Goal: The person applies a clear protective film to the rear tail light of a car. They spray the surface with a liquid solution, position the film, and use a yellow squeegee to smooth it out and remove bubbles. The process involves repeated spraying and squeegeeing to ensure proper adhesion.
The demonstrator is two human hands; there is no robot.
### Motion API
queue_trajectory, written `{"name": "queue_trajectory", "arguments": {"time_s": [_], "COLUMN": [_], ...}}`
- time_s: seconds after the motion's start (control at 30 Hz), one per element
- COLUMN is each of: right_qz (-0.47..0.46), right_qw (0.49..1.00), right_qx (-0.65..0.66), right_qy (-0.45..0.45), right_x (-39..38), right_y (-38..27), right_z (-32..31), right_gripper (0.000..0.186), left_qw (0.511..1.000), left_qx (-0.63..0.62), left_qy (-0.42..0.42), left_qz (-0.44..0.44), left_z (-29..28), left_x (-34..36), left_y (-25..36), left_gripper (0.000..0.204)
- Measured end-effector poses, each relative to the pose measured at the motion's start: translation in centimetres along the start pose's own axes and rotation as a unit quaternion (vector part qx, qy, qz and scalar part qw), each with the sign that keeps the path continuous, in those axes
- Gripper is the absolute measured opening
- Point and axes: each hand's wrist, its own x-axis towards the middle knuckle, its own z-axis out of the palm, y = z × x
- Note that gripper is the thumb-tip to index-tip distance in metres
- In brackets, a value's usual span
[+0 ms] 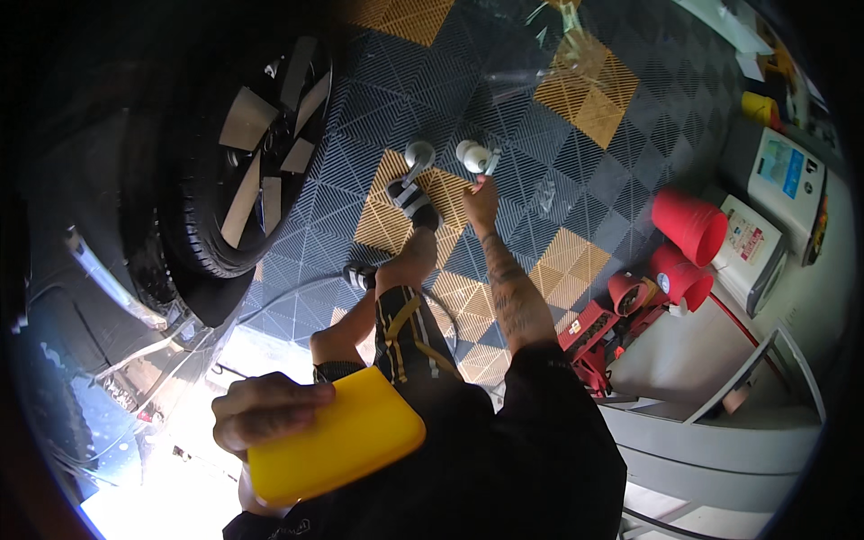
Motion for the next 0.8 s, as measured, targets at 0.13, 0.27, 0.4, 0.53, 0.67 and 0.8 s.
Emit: {"name": "queue_trajectory", "arguments": {"time_s": [0.13, 0.27, 0.4, 0.53, 0.67, 0.8], "right_qz": [-0.248, -0.309, -0.195, -0.186, -0.104, -0.144], "right_qw": [0.903, 0.762, 0.725, 0.794, 0.925, 0.968], "right_qx": [-0.338, -0.497, -0.559, -0.435, -0.14, -0.073], "right_qy": [-0.097, -0.276, -0.353, -0.381, -0.338, -0.191], "right_x": [5.9, 11.7, 12.4, 5.5, -5.7, -21.6], "right_y": [-4.1, -1.4, -1.5, -0.1, 2.7, -8.4], "right_z": [7.1, 14.6, 16.0, 13.7, 4.7, -4.2], "right_gripper": [0.076, 0.027, 0.025, 0.028, 0.068, 0.07], "left_qw": [0.998, 0.998, 0.968, 0.954, 0.99, 0.979], "left_qx": [0.019, 0.031, 0.058, -0.01, 0.137, 0.168], "left_qy": [-0.041, -0.051, 0.231, 0.27, 0.0, 0.078], "left_qz": [0.053, 0.028, 0.084, 0.133, -0.022, -0.088], "left_z": [2.5, 2.2, 3.6, -6.3, -19.1, -31.1], "left_x": [5.3, 6.0, 2.3, -7.2, -22.6, -40.3], "left_y": [-5.1, -6.1, -4.5, -1.9, -0.4, 1.2], "left_gripper": [0.008, 0.011, 0.007, 0.024, 0.034, 0.034]}}
